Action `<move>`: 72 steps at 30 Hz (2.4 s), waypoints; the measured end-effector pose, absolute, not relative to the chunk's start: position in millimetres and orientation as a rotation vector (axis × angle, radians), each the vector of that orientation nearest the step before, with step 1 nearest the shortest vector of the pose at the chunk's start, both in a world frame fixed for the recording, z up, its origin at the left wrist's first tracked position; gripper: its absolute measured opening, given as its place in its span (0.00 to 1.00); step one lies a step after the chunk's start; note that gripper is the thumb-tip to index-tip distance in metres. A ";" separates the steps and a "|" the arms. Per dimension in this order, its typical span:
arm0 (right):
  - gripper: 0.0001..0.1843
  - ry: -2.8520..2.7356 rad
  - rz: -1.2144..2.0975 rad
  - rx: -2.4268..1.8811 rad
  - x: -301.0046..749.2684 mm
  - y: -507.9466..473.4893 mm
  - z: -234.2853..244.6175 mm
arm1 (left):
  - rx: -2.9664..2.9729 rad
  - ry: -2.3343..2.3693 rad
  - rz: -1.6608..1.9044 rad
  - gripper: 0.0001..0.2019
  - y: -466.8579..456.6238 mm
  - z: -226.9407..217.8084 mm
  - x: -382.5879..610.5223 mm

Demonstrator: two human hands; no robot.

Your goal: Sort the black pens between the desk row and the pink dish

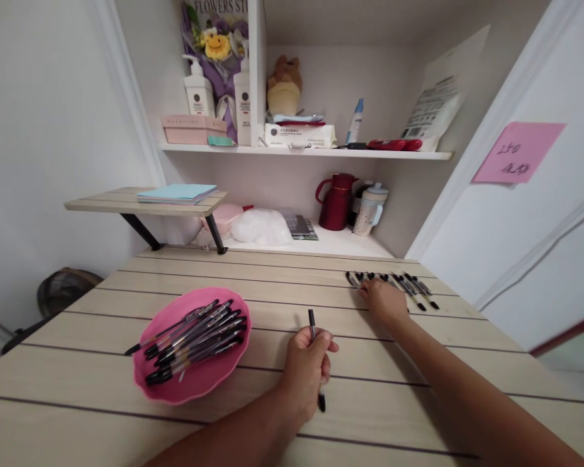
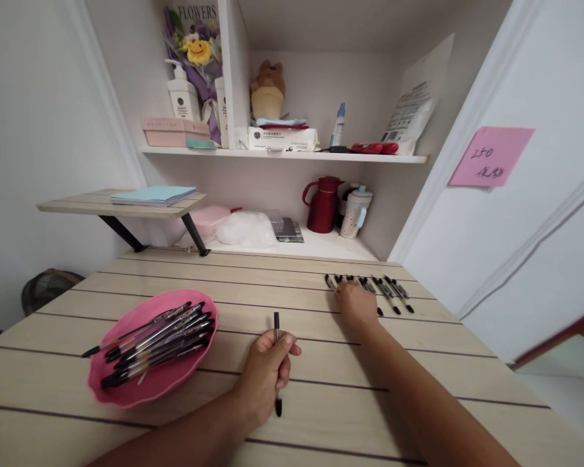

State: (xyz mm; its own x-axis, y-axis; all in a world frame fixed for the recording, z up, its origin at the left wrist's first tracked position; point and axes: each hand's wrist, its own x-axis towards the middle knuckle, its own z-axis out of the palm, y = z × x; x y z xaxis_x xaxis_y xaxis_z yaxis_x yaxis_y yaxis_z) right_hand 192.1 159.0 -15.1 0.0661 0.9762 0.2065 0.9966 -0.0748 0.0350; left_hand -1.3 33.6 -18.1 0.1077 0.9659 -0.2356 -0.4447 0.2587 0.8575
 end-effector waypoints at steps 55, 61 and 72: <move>0.09 -1.844 0.391 -1.663 154.6 59.5 -21.4 | 0.441 0.559 1.245 0.21 47.1 -32.4 -8.0; 0.07 -1.961 0.554 -1.489 128.6 17.2 -11.4 | 0.556 0.634 1.437 0.20 52.0 -21.6 -16.7; 0.04 -1.893 0.671 -1.447 116.4 7.5 -16.9 | 0.582 0.593 1.374 0.14 49.1 -15.4 -20.9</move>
